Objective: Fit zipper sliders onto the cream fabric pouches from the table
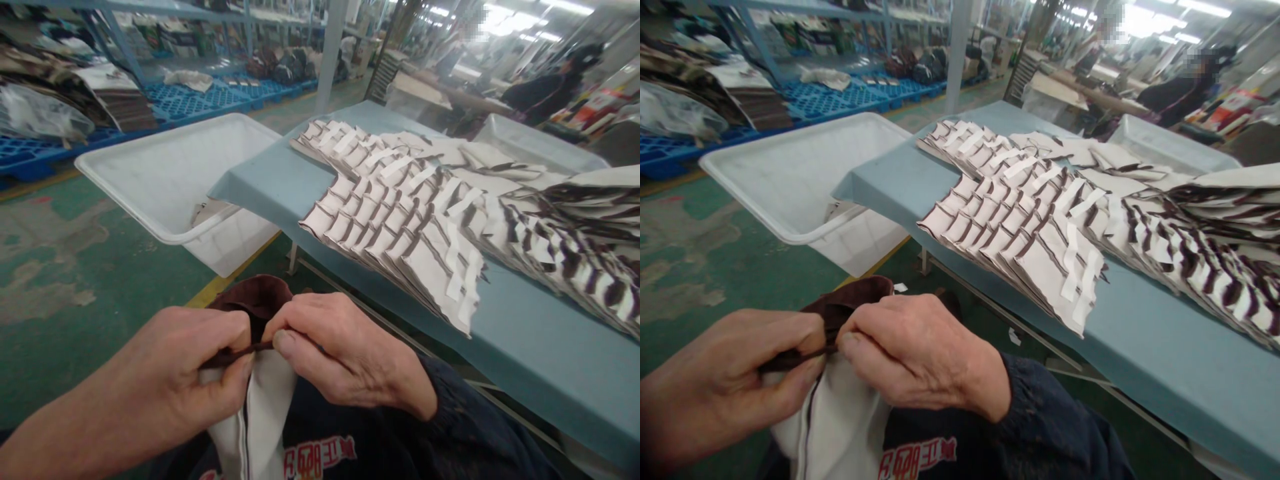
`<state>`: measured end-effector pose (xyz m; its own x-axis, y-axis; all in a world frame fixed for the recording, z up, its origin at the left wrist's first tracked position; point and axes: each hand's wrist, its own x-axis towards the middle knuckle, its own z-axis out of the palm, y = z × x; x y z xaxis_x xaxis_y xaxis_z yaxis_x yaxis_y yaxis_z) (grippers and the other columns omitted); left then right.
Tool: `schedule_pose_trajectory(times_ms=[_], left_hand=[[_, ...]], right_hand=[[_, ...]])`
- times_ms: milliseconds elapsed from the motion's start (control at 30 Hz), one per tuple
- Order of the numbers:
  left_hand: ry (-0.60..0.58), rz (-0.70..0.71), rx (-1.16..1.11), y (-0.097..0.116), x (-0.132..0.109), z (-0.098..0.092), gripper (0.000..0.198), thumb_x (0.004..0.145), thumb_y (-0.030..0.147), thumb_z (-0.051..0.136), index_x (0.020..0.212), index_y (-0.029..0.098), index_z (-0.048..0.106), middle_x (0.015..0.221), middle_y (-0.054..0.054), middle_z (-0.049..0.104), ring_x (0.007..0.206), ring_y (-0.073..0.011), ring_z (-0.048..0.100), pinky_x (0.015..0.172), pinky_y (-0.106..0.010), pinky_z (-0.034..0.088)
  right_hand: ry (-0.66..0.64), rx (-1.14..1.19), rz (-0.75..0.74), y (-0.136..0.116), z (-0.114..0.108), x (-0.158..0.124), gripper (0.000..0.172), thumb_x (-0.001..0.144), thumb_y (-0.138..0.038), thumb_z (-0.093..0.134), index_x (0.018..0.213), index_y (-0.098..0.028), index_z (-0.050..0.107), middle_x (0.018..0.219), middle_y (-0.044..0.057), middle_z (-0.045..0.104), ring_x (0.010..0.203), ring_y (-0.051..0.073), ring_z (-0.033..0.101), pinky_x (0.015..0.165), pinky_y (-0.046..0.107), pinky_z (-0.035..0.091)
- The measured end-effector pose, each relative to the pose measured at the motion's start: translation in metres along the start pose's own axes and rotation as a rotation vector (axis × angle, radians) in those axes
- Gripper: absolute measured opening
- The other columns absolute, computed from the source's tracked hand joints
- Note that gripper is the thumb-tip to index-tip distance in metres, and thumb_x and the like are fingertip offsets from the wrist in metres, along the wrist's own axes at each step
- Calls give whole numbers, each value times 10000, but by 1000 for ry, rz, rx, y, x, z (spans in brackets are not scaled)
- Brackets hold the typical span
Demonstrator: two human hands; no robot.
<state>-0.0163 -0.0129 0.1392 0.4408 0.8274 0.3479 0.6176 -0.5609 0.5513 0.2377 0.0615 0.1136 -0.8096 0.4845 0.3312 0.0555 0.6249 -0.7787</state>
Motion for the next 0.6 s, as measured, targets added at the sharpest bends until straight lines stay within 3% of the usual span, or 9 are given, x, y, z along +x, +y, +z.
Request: schedule_pose_trajectory(times_ms=[200,333,467,600], left_hand=[[131,-135,-34,-4,-27,24,350,1118,189,544,796,274,435,641,100,435,510,-116,421,527,-300,293],[208,-310,-214,-3,-38,44,451,1169,338,548,743,278,411,651,77,365,528,-140,380,519,-300,286],[222,-482,-455,5,-35,59,510,1117,472,577,699,288,350,635,60,336,535,-147,308,476,-281,282],[255,-471,-430,12,-37,62,530,1136,453,619,705,280,365,629,63,365,537,-144,318,480,-264,294]], right_hand=[[124,5,2,19,33,11,450,1309,-509,619,930,-270,670,812,-3,713,723,180,632,732,327,522],[146,70,30,38,62,20,557,1282,-639,622,854,-290,549,760,-30,610,693,168,574,697,330,439],[206,153,25,59,91,22,693,1229,-827,558,779,-321,414,691,-26,534,668,182,551,669,353,415],[224,136,71,69,99,16,762,1183,-951,546,759,-340,382,639,-30,511,654,202,567,679,370,458]])
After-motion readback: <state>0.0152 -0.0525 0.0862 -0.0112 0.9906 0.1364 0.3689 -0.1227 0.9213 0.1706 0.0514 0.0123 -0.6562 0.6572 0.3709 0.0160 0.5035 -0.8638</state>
